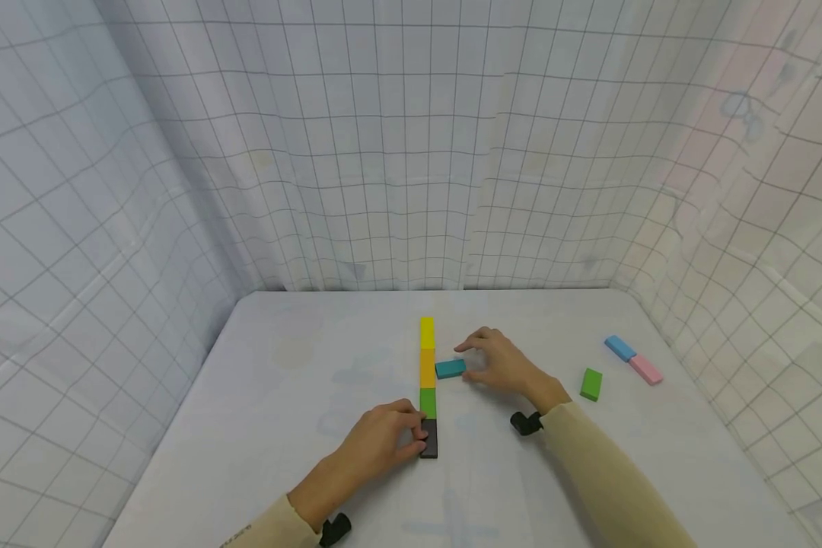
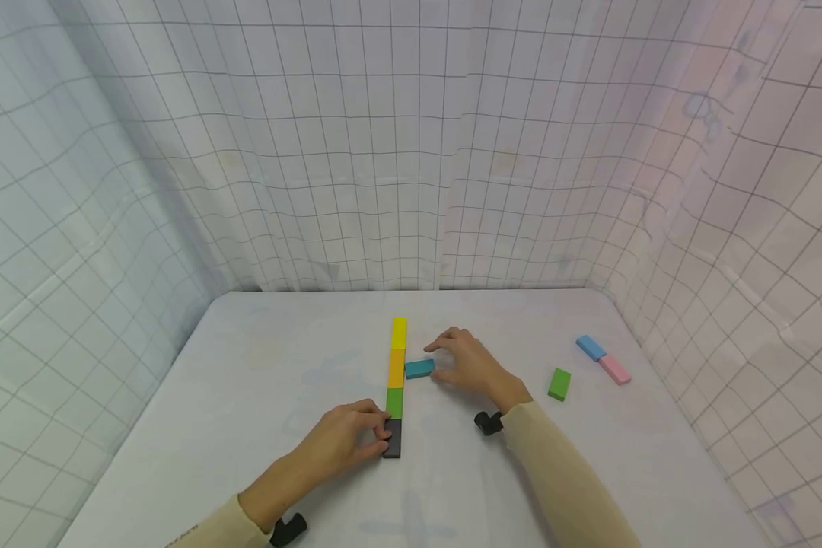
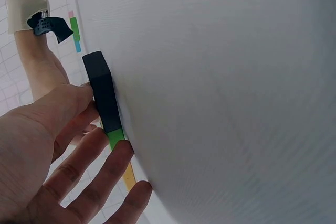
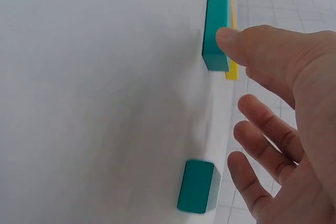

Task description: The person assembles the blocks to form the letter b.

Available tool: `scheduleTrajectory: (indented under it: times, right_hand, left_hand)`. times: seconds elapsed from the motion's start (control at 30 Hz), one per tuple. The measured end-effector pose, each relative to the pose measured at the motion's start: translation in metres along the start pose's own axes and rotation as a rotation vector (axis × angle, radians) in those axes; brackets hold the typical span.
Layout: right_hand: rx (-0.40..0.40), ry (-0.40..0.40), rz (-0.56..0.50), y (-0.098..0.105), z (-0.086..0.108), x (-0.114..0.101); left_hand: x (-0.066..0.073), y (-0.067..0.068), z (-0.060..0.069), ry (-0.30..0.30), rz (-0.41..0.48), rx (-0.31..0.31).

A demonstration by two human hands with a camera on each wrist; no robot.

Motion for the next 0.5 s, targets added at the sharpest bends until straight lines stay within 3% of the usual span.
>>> scheduleTrajectory:
  times: [0.3,0.5]
  right_hand:
    - [0.074,-0.039,0.013,0.009,0.016,0.021]
    - [0.109,-0.119,0.052,0.011,0.023,0.037]
  left_hand:
    - [0.000,-0.001,0.001,0.003,0.003,0.003]
    - [0.001,-0.001,0.001,-0.010,-0.004,0.020]
Point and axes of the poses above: each hand's wrist, its own z-axis away from the middle knuckle, its own y-axis out of the back of the hand, x = y × z, the point moved 3 cm from there along -z, towards the middle knuckle, and after that the axes turned 8 degrees about y, right-handed, at the moved point
